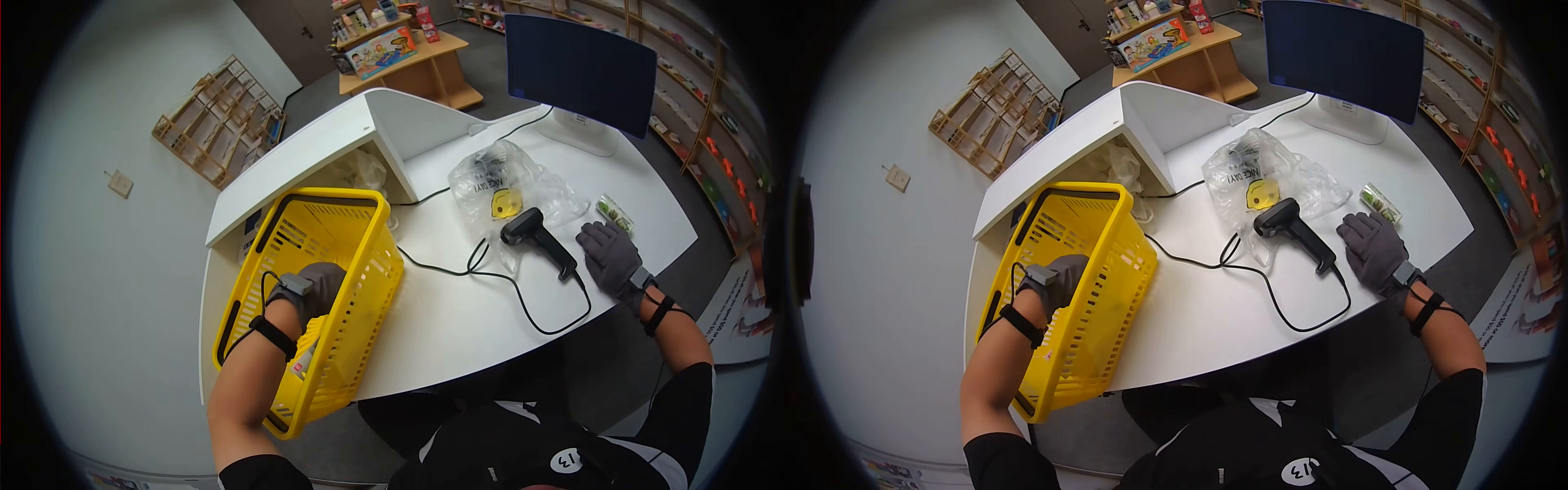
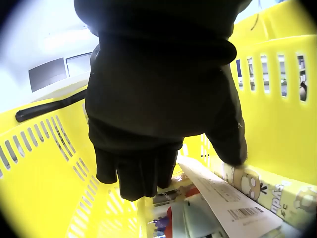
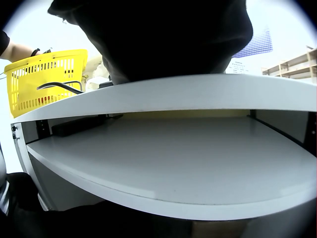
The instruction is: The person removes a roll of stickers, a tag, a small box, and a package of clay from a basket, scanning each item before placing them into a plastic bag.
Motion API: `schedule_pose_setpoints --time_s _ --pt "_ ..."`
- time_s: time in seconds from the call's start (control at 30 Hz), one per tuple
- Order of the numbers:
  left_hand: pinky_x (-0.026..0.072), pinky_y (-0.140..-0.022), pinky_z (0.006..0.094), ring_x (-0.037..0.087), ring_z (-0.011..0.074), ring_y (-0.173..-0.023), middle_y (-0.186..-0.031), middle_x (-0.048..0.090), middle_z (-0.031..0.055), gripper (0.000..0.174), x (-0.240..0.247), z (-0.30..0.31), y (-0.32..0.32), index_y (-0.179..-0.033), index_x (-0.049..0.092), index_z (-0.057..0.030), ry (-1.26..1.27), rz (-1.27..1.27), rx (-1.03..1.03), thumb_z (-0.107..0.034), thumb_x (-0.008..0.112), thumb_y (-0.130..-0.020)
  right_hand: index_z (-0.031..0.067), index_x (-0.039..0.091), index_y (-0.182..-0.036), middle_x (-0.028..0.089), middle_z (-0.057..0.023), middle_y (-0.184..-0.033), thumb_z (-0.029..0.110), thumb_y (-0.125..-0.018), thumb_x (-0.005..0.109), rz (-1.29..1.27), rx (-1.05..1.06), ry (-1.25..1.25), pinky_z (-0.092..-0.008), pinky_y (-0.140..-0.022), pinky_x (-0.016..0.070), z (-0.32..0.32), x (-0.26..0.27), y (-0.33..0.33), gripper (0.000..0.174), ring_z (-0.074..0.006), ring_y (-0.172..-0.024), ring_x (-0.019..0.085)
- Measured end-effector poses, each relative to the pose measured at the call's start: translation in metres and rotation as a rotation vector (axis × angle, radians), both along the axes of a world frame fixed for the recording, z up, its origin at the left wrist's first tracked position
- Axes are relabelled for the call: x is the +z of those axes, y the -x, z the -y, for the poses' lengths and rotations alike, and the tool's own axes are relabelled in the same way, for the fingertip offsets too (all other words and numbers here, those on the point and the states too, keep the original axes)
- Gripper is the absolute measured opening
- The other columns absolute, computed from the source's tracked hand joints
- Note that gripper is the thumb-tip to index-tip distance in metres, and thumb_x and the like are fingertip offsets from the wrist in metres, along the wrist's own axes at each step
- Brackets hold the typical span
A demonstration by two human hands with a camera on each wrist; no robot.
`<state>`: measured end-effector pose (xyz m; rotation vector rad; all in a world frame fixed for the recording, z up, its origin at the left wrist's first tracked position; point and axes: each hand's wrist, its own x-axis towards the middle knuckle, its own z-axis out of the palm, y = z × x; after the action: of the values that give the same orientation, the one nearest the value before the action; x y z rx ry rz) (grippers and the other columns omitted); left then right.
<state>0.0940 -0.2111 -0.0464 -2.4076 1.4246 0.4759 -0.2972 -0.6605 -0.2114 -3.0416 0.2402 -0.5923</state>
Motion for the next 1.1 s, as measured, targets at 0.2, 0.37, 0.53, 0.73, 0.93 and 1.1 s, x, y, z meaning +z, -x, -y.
schedule_pose_setpoints --time_s 0.2,0.37,0.53,0.73,0.93,1.1 --pt "0.0613 -0.089 0.0514 0.08 0.0418 -0.103 -0.115 0.083 0.0217 0.035 -0.016 -0.007 -0.016 -0.124 0.083 -0.0085 -0.091 0.026 -0.061 -0.035 0.071 -0.104 0.005 0.072 -0.135 0.072 -0.018 -0.141 0.013 -0.094 0.073 -0.003 0.008 -0.004 -0.0545 -0.124 0.0447 -0.001 0.003 0.002 0.042 -0.0406 -0.135 0.066" --pt "0.0625 -0.085 0.0504 0.079 0.0454 -0.097 -0.102 0.082 0.0232 0.036 -0.028 0.007 -0.029 -0.109 0.085 -0.0062 -0.008 0.077 -0.079 -0.038 0.076 -0.095 0.0026 0.071 -0.132 0.073 -0.021 -0.136 0.01 -0.09 0.073 0.032 0.028 -0.001 -0.0566 -0.119 0.0487 -0.004 0.007 -0.001 0.042 -0.0418 -0.131 0.068" --pt "0.0626 -0.085 0.05 0.08 0.0448 -0.096 -0.102 0.082 0.0231 0.036 -0.029 0.027 -0.014 -0.109 0.086 -0.0067 -0.001 0.072 -0.059 -0.039 0.077 -0.094 0.0047 0.072 -0.133 0.072 -0.0172 -0.14 0.014 -0.093 0.074 -0.027 0.009 -0.048 -0.0533 -0.123 0.0455 -0.001 0.007 0.0 0.041 -0.0393 -0.134 0.066" --pt "0.0627 -0.085 0.0496 0.08 0.0441 -0.096 -0.102 0.082 0.023 0.036 -0.017 0.032 -0.013 -0.109 0.086 -0.0074 0.007 0.067 -0.012 -0.039 0.078 -0.093 0.0046 0.072 -0.133 0.072 -0.017 -0.139 0.014 -0.092 0.075 -0.006 0.014 -0.036 -0.0532 -0.123 0.0455 -0.001 0.005 0.0 0.042 -0.0391 -0.133 0.067" --pt "0.0629 -0.085 0.0492 0.08 0.0434 -0.095 -0.101 0.082 0.023 0.037 -0.006 0.037 -0.003 -0.11 0.087 -0.0081 0.006 0.066 0.035 -0.039 0.078 -0.092 0.0029 0.071 -0.128 0.073 -0.0195 -0.133 0.009 -0.087 0.074 0.062 0.034 0.008 -0.0554 -0.116 0.0499 -0.005 0.011 0.0 0.042 -0.0409 -0.127 0.069" --pt "0.063 -0.085 0.0489 0.081 0.0429 -0.095 -0.101 0.083 0.0229 0.037 0.008 0.018 -0.007 -0.11 0.087 -0.0086 0.016 0.059 0.086 -0.04 0.079 -0.091 0.0028 0.071 -0.13 0.073 -0.0201 -0.136 0.009 -0.089 0.074 0.036 0.034 -0.023 -0.0569 -0.119 0.0479 -0.004 0.009 -0.001 0.042 -0.0414 -0.129 0.068"
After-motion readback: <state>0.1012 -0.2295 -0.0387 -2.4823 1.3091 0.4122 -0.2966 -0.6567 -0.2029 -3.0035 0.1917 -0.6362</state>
